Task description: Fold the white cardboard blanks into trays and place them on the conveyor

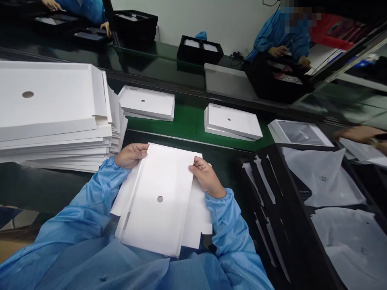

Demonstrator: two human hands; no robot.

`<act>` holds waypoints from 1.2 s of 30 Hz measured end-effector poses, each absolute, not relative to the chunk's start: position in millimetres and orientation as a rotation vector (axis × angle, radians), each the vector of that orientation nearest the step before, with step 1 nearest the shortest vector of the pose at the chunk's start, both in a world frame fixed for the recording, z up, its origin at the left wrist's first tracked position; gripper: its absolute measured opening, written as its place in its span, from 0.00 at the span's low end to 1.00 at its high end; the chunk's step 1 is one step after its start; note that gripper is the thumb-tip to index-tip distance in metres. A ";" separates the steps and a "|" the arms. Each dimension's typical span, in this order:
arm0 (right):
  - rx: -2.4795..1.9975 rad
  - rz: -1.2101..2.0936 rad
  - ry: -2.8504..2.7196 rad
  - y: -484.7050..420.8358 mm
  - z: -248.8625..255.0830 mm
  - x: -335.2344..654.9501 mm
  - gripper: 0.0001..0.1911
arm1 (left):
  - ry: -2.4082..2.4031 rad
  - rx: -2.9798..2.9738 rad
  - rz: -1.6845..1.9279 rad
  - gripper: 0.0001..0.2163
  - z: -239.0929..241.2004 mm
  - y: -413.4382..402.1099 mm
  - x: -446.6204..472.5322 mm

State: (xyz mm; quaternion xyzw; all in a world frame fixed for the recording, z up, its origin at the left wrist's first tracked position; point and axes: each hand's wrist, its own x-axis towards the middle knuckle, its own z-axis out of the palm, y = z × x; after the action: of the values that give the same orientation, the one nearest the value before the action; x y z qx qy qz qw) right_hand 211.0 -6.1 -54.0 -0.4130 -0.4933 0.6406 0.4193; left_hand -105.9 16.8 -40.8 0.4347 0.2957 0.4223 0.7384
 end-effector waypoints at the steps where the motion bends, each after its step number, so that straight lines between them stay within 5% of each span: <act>1: -1.035 1.605 -1.257 -7.2 -53.9 212.5 0.21 | 0.661 0.968 0.934 0.24 -42.4 16.8 -105.0; 9: -0.994 1.544 -1.511 -8.8 -63.2 220.6 0.23 | 0.757 1.541 0.916 0.17 -40.1 14.1 -111.0; 17: -1.023 0.668 -2.099 -16.5 -63.4 220.0 0.06 | 1.147 2.352 0.600 0.10 -32.3 2.1 -109.9; 23: -0.973 0.213 -2.496 -45.2 -47.9 217.5 0.12 | 1.202 2.719 0.319 0.08 -17.5 -24.2 -99.2; 27: -0.977 0.175 -2.697 -50.5 -33.5 211.9 0.20 | 1.167 2.820 0.129 0.18 -10.3 -37.3 -89.5; 36: -1.091 0.122 -2.948 -44.3 -11.8 175.6 0.31 | 1.234 2.835 -0.085 0.20 -5.4 -43.6 -66.7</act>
State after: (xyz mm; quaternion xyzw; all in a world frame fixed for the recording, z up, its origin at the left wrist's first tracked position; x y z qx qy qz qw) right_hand 175.6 -44.3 -11.8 -0.3468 -0.9371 0.0388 -0.0023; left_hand -66.7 -43.6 -5.4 0.9163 0.3989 -0.0275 0.0240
